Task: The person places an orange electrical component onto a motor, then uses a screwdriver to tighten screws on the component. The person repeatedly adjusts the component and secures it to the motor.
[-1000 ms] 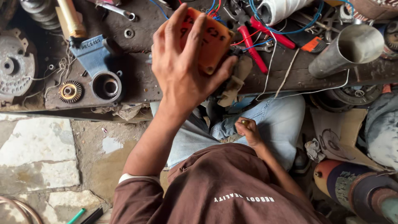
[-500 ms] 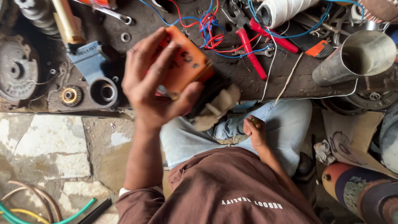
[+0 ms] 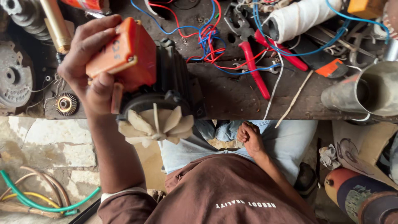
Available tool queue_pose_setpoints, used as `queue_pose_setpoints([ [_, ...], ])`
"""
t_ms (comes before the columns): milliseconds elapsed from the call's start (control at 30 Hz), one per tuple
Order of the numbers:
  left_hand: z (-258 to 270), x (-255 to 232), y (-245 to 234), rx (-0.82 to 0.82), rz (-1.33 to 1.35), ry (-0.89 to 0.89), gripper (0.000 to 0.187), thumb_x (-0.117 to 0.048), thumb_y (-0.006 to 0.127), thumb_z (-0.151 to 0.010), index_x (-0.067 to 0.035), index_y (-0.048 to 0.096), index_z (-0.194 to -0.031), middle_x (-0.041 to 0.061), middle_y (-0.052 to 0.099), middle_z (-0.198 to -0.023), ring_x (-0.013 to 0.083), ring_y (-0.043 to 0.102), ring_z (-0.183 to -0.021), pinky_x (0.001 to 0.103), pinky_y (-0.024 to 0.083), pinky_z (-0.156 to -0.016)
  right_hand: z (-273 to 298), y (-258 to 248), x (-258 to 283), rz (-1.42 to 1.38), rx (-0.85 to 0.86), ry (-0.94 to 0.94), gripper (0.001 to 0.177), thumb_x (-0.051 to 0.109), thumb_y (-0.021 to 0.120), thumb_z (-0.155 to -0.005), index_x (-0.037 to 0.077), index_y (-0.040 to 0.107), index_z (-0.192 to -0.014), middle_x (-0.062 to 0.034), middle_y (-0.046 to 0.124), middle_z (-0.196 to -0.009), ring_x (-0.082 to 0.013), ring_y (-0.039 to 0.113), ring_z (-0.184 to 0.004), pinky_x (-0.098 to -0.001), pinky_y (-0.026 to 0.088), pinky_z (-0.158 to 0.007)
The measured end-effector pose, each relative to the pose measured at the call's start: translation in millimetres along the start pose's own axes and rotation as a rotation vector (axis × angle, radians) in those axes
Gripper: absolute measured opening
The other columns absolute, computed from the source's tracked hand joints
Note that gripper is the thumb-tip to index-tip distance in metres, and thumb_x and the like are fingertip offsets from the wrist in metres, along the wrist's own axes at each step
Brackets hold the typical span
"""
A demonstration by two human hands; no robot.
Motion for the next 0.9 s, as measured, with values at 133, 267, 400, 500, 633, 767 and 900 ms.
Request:
queue_pose_setpoints([
  [133, 15, -19, 17, -0.019, -0.122, 0.010, 0.078, -0.067, 0.069, -0.091, 0.002, 0.068, -0.128, 0.023, 0.064, -0.134, 0.0295, 0.068, -0.121, 0.037, 0.056, -0.101, -4, -1, -1, -0.014, -0.043, 0.035, 0.039, 0.027, 0.059, -0.102, 0.012, 0.041, -0.071, 0.0027, 0.035, -0.059, -0.0099, 0.034, -0.051, -0.0278, 0.031, -0.052],
  [267, 51, -45, 47, -0.095, -0.417, 0.024, 0.073, -0.057, 0.079, -0.090, -0.002, 0.065, -0.135, 0.021, 0.059, -0.138, 0.0337, 0.063, -0.127, 0.041, 0.053, -0.104, -10, -19, -19, 0.015, -0.030, 0.047, 0.038, 0.026, 0.059, -0.103, 0.012, 0.041, -0.072, 0.0027, 0.036, -0.059, -0.0099, 0.034, -0.051, -0.0275, 0.031, -0.051],
  [400, 68, -67, 78, -0.087, -0.641, 0.155, 0.079, -0.057, 0.089, -0.081, -0.002, 0.063, -0.132, 0.023, 0.057, -0.138, 0.0392, 0.054, -0.126, 0.051, 0.046, -0.108, -20, -45, -37, 0.085, -0.292, 0.128, 0.024, 0.025, 0.049, -0.100, 0.015, 0.050, -0.078, 0.0048, 0.040, -0.062, -0.0087, 0.036, -0.052, -0.0270, 0.031, -0.050],
  [500, 57, -75, 71, -0.006, -0.580, 0.164, 0.086, -0.064, 0.091, -0.082, -0.006, 0.062, -0.139, 0.019, 0.056, -0.145, 0.0370, 0.052, -0.127, 0.046, 0.044, -0.110, -21, -57, -36, 0.014, -0.082, 0.016, 0.026, 0.017, 0.053, -0.099, 0.013, 0.045, -0.075, 0.0040, 0.038, -0.061, -0.0103, 0.036, -0.052, -0.0284, 0.033, -0.051],
  [633, 25, -54, 21, 0.231, -0.291, 0.259, 0.099, -0.060, 0.094, -0.068, -0.002, 0.056, -0.138, 0.017, 0.057, -0.141, 0.0386, 0.056, -0.127, 0.049, 0.045, -0.111, -19, -61, -34, 0.007, -0.156, -0.012, 0.027, 0.023, 0.053, -0.101, 0.014, 0.046, -0.077, 0.0041, 0.037, -0.060, -0.0096, 0.035, -0.050, -0.0278, 0.032, -0.049],
  [767, 17, -25, 9, 0.428, 0.030, 0.209, 0.102, -0.044, 0.097, -0.075, 0.001, 0.046, -0.151, 0.017, 0.053, -0.154, 0.0355, 0.053, -0.144, 0.045, 0.044, -0.123, -19, -46, -22, 0.141, -0.089, -0.044, 0.035, 0.028, 0.056, -0.103, 0.011, 0.045, -0.075, 0.0031, 0.037, -0.060, -0.0090, 0.035, -0.050, -0.0268, 0.031, -0.049],
  [900, 32, -15, 21, 0.370, 0.125, 0.146, 0.092, -0.033, 0.098, -0.080, -0.001, 0.048, -0.150, 0.016, 0.053, -0.151, 0.0289, 0.056, -0.143, 0.038, 0.044, -0.124, -14, -24, -13, 0.289, -0.184, -0.011, 0.039, 0.028, 0.064, -0.101, 0.012, 0.043, -0.072, 0.0030, 0.038, -0.058, -0.0095, 0.037, -0.048, -0.0267, 0.030, -0.047],
])
Point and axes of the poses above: each hand's wrist, its own z-axis away from the middle knuckle, its own y-axis out of the palm, x = y × z, the point moved 1 cm from there along -z, towards the middle knuckle
